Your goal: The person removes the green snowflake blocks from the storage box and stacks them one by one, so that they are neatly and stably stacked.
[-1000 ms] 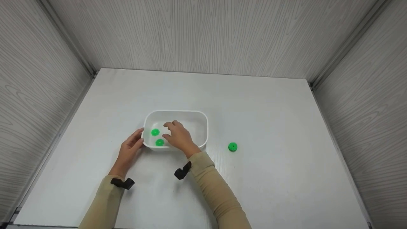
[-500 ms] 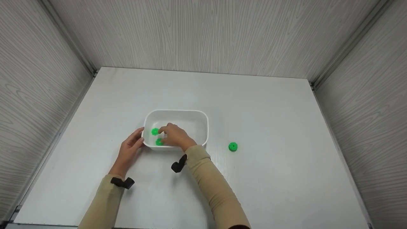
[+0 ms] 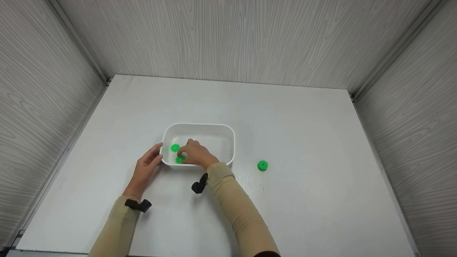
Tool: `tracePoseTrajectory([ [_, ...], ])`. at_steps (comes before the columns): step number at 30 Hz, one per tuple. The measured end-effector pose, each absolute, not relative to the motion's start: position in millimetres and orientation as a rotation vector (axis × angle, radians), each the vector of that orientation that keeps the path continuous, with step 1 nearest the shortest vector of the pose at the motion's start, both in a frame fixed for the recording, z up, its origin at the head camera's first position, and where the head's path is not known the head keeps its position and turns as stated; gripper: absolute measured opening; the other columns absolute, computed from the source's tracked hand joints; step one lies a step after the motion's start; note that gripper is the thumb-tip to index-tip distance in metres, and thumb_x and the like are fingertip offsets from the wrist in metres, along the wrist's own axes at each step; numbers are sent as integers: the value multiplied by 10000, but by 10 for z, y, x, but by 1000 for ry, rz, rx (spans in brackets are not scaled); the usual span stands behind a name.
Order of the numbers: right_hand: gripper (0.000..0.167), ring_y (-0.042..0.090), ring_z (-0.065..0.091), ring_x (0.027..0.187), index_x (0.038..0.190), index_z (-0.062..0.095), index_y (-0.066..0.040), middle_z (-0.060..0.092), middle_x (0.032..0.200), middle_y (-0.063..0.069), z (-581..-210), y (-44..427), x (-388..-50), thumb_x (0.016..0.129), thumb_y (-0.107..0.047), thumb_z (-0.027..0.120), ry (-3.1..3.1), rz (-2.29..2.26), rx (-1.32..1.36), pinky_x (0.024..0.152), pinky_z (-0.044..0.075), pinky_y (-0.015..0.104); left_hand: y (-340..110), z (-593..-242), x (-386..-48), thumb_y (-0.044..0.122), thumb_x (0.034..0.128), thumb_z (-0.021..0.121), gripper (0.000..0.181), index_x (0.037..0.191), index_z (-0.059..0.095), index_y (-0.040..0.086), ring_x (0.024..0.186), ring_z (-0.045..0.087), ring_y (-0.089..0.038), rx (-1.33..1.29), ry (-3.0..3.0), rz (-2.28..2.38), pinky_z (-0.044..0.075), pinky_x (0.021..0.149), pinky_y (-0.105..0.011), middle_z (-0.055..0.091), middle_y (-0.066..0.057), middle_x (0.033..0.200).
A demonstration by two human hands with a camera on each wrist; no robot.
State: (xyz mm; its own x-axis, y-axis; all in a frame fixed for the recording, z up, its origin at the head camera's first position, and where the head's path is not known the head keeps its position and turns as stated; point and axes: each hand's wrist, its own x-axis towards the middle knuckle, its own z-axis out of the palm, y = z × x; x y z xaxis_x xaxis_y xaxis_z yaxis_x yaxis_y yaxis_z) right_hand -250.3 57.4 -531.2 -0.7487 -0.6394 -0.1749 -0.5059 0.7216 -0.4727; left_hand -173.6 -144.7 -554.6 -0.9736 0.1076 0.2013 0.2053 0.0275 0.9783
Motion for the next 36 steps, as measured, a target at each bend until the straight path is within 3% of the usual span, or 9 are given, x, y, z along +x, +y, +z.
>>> tracePoseTrajectory([
  [16, 294, 172, 476, 933, 1066, 705, -192, 510, 1027, 44, -5337, 541, -2509, 784, -254, 761, 2605, -586, -880, 826, 447, 324, -1453, -5628, -1751, 78, 942, 543, 451, 1374, 432, 8, 1239, 427, -366, -279, -2228, -2124, 423, 957, -246, 444, -233, 1355],
  [25, 268, 161, 466, 872, 1018, 660, -141, 482, 990, 30, -5352, 567, -2519, 810, -296, 726, 2637, -551, -880, 770, 449, 304, -1447, -5819, -1831, 111, 935, 566, 437, 1362, 477, 85, 1241, 452, -260, -228, -2216, -2092, 417, 955, -228, 477, -141, 1359],
  [32, 295, 157, 449, 849, 1002, 648, -128, 461, 971, 21, -5328, 580, -2512, 811, -341, 722, 2661, -505, -924, 760, 447, 301, -1452, -5834, -1841, 231, 927, 589, 481, 1364, 469, 71, 1221, 470, -262, -261, -2191, -2107, 428, 952, -250, 483, -153, 1347],
  [36, 281, 162, 454, 862, 1001, 650, -116, 460, 975, 29, -5324, 590, -2514, 808, -303, 733, 2647, -539, -935, 777, 448, 303, -1458, -5779, -1827, 153, 932, 577, 464, 1369, 458, 53, 1239, 449, -284, -258, -2191, -2142, 418, 962, -245, 460, -167, 1366],
])
